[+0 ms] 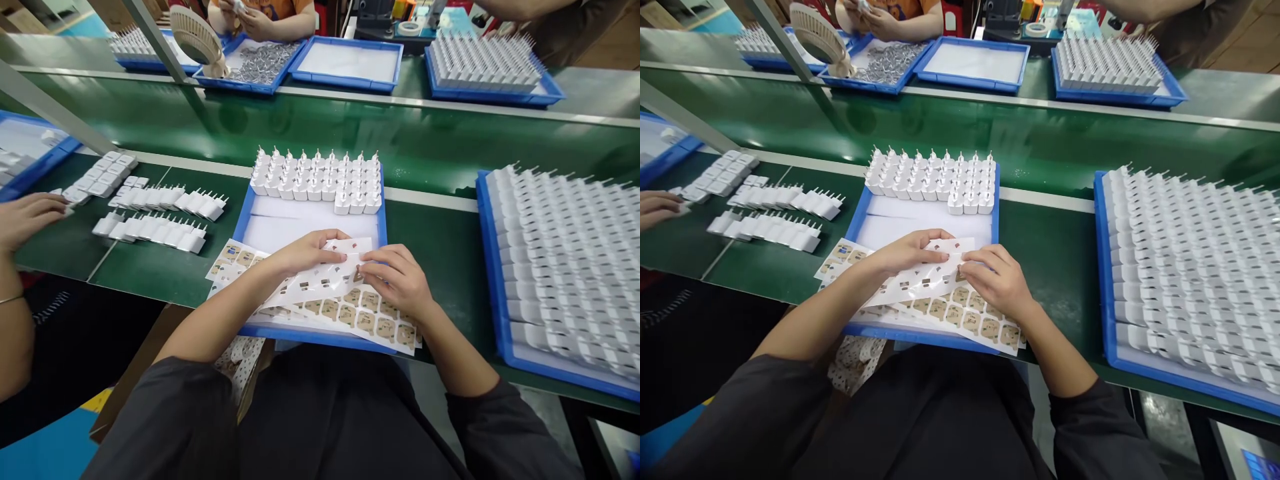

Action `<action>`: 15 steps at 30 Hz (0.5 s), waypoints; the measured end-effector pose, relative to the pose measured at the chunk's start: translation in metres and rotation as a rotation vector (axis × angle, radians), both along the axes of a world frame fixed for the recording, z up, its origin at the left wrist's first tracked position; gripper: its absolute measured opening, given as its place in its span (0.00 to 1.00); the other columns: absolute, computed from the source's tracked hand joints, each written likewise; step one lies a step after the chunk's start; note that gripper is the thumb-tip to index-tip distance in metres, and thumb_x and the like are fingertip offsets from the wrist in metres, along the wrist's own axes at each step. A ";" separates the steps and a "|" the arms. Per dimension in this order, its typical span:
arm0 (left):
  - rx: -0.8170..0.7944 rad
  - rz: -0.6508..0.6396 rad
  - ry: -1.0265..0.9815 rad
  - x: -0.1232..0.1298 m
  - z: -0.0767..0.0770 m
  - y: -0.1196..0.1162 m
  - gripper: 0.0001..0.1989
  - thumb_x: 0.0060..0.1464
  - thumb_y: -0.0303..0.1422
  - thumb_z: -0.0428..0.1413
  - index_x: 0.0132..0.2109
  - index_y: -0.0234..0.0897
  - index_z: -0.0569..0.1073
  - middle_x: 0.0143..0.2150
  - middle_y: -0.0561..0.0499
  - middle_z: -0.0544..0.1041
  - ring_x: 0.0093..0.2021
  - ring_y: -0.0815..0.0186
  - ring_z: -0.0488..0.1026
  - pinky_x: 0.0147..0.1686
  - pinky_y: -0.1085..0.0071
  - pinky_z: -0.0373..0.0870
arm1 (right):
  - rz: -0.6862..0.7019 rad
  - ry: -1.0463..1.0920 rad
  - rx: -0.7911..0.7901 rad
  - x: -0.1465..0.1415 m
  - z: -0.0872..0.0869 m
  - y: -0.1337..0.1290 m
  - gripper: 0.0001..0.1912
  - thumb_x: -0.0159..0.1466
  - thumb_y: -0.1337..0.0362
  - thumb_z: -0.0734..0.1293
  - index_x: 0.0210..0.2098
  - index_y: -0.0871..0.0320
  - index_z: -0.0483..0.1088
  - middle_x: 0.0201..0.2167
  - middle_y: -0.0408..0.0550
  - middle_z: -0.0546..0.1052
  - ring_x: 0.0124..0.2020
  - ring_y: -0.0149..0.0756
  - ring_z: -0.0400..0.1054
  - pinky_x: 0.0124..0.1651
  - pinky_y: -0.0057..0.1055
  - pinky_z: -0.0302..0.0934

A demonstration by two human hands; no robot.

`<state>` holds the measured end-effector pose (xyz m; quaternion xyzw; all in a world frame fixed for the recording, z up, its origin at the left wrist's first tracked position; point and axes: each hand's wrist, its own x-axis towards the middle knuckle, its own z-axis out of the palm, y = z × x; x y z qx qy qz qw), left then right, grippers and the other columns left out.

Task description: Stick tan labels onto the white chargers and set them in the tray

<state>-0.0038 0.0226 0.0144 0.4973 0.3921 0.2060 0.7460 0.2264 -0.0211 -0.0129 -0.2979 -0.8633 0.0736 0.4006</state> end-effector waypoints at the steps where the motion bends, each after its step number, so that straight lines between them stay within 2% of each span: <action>1: 0.031 -0.008 0.013 -0.002 0.000 0.002 0.20 0.49 0.34 0.64 0.48 0.36 0.70 0.39 0.51 0.78 0.32 0.70 0.76 0.34 0.74 0.71 | 0.009 0.003 -0.001 0.001 0.001 0.000 0.11 0.62 0.72 0.70 0.42 0.53 0.73 0.43 0.52 0.79 0.41 0.43 0.71 0.42 0.43 0.68; 4: 0.218 -0.020 0.154 -0.011 -0.002 0.008 0.21 0.53 0.39 0.61 0.52 0.37 0.69 0.40 0.50 0.78 0.32 0.67 0.75 0.33 0.72 0.70 | 0.041 0.097 -0.090 0.005 0.008 -0.001 0.10 0.62 0.72 0.70 0.41 0.53 0.72 0.42 0.51 0.78 0.41 0.43 0.72 0.44 0.44 0.66; 7: 0.568 -0.025 0.486 -0.014 -0.005 0.009 0.20 0.58 0.41 0.56 0.55 0.39 0.69 0.40 0.49 0.79 0.35 0.62 0.76 0.35 0.67 0.71 | 0.031 0.307 -0.307 0.010 0.012 -0.002 0.07 0.63 0.71 0.69 0.38 0.52 0.72 0.38 0.48 0.76 0.41 0.42 0.72 0.45 0.43 0.66; 9: 0.751 -0.102 0.673 -0.010 -0.008 0.006 0.20 0.61 0.42 0.52 0.57 0.41 0.69 0.42 0.48 0.80 0.39 0.59 0.77 0.40 0.64 0.71 | 0.010 0.424 -0.451 0.011 0.012 -0.002 0.05 0.64 0.69 0.68 0.37 0.52 0.72 0.37 0.48 0.75 0.41 0.41 0.71 0.44 0.41 0.66; 12: 0.890 -0.233 0.757 -0.001 -0.015 0.001 0.24 0.61 0.46 0.52 0.60 0.40 0.68 0.51 0.45 0.78 0.49 0.54 0.76 0.46 0.61 0.71 | -0.005 0.469 -0.585 0.010 0.009 -0.002 0.03 0.66 0.67 0.67 0.37 0.52 0.72 0.37 0.48 0.73 0.41 0.40 0.69 0.42 0.38 0.65; 13: 0.930 -0.226 0.761 0.000 -0.017 0.001 0.27 0.60 0.48 0.53 0.61 0.39 0.67 0.54 0.44 0.76 0.52 0.53 0.74 0.49 0.61 0.71 | -0.007 0.464 -0.611 0.009 0.007 -0.002 0.02 0.66 0.66 0.67 0.37 0.52 0.72 0.37 0.48 0.73 0.41 0.40 0.69 0.41 0.37 0.65; 15: 1.013 -0.104 0.787 -0.001 -0.020 0.005 0.30 0.58 0.50 0.55 0.61 0.37 0.67 0.58 0.43 0.73 0.57 0.53 0.70 0.54 0.59 0.70 | -0.012 0.451 -0.643 0.008 0.006 -0.002 0.01 0.66 0.64 0.67 0.37 0.52 0.72 0.36 0.47 0.73 0.40 0.39 0.69 0.40 0.36 0.64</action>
